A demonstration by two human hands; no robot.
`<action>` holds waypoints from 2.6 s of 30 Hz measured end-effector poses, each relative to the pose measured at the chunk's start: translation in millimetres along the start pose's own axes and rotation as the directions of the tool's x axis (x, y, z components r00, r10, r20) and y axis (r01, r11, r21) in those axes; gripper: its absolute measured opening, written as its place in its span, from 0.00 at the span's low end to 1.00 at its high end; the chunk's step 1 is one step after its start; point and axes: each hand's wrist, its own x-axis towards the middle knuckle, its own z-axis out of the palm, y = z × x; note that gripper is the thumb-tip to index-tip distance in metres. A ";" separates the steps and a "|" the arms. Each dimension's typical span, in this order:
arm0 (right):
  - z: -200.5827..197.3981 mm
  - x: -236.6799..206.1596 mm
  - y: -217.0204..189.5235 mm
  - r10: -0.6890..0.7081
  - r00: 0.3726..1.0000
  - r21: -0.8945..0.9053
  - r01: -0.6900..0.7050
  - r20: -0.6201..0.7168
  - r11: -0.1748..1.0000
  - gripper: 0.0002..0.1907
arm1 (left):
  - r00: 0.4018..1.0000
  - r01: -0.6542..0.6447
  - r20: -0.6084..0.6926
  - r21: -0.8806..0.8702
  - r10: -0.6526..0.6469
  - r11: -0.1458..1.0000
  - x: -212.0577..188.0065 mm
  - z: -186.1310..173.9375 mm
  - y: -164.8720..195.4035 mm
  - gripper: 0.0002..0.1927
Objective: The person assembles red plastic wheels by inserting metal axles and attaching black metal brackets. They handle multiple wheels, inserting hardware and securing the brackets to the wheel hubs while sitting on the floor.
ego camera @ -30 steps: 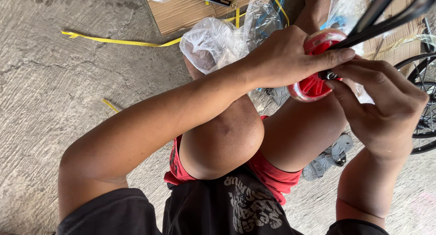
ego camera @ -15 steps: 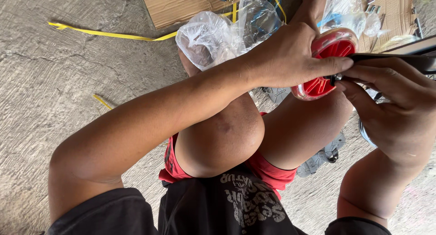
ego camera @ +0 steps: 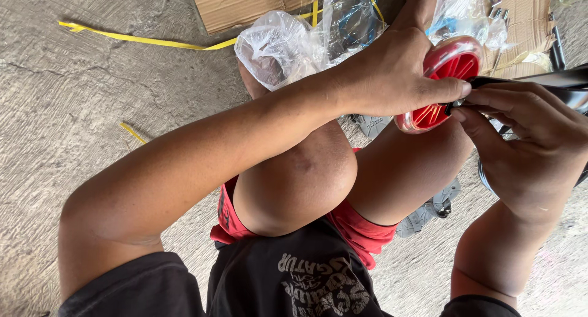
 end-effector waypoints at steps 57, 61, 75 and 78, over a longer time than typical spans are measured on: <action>8.0 -6.3 7.6 0.110 0.994 -0.042 -0.109 0.025 0.993 0.09 | 0.989 0.138 -0.089 0.310 -0.116 0.941 8.5 0.3 28.6 0.36; 8.7 -7.2 7.3 0.166 0.986 0.073 -0.168 0.029 0.983 0.10 | 0.983 0.185 -0.042 0.268 -0.181 0.945 7.1 -1.7 28.8 0.35; 7.9 -14.4 15.2 0.257 0.965 0.253 -0.260 0.043 0.932 0.09 | 0.974 0.224 -0.019 0.223 -0.225 0.949 10.9 5.2 23.2 0.34; 7.9 -15.0 17.8 0.233 0.972 0.248 -0.235 0.041 0.940 0.09 | 0.974 0.222 0.003 0.182 -0.226 0.958 11.7 4.2 25.3 0.34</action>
